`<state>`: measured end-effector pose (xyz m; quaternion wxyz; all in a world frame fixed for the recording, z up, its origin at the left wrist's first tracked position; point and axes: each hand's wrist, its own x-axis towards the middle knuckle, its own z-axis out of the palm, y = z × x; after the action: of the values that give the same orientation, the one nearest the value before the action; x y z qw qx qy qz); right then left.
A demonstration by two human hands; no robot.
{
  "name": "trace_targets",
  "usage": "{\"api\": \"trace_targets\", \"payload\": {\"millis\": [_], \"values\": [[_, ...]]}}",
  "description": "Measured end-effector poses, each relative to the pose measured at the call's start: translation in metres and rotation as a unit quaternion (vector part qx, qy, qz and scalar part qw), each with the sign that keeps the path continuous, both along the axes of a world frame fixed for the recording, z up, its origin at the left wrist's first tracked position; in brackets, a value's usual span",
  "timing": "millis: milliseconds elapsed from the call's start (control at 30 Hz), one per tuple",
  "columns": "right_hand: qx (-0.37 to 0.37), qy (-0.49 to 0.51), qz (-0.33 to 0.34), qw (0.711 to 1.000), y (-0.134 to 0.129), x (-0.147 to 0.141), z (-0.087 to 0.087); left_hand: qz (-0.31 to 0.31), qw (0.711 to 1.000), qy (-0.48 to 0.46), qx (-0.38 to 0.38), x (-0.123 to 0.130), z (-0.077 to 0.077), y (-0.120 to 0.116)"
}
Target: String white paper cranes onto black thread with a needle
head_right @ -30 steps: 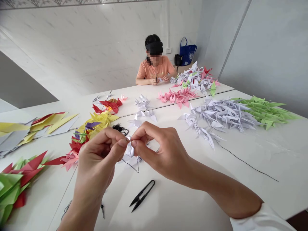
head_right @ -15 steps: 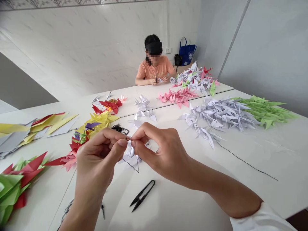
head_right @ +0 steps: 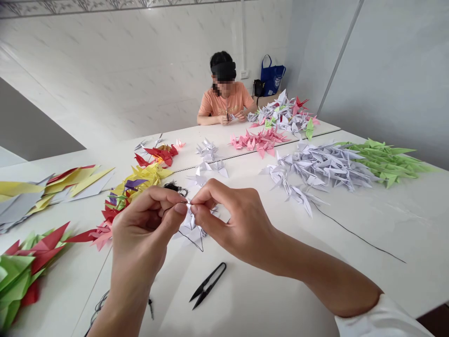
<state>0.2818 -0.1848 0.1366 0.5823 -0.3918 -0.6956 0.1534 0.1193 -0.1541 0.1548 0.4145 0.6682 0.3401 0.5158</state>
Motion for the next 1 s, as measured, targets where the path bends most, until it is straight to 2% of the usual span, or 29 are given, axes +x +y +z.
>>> {"api": "trace_targets", "payload": {"millis": [200, 333, 500, 633, 767, 867, 1000], "values": [[0.01, -0.016, -0.007, 1.0, -0.0002, -0.0008, 0.0005, -0.005, 1.0, 0.0, -0.007, 0.0012, 0.0001, 0.0002], [0.045, -0.053, -0.027, 0.997, 0.0009, 0.0007, 0.0013, 0.018, 0.999, 0.031, 0.014, -0.0003, 0.0005, -0.0007], [0.153, -0.145, -0.093, 0.973, 0.0039, 0.0031, -0.0002, 0.041, 0.989, 0.088, 0.108, -0.0019, -0.0028, 0.0011], [0.188, -0.199, -0.14, 0.952, 0.0054, 0.0035, -0.0023, 0.071, 0.964, 0.132, 0.22, -0.0016, -0.0059, 0.0037], [0.202, -0.237, -0.182, 0.933, 0.0071, 0.0024, -0.0024, 0.077, 0.958, 0.144, 0.235, -0.0015, -0.0057, 0.0041], [0.177, -0.217, -0.164, 0.946, 0.0069, 0.0029, -0.0012, 0.066, 0.964, 0.145, 0.211, -0.0018, -0.0042, 0.0038], [0.017, -0.07, -0.041, 0.997, 0.0057, 0.0086, 0.003, 0.059, 0.97, 0.155, 0.178, -0.0021, -0.0039, 0.0053]]}}
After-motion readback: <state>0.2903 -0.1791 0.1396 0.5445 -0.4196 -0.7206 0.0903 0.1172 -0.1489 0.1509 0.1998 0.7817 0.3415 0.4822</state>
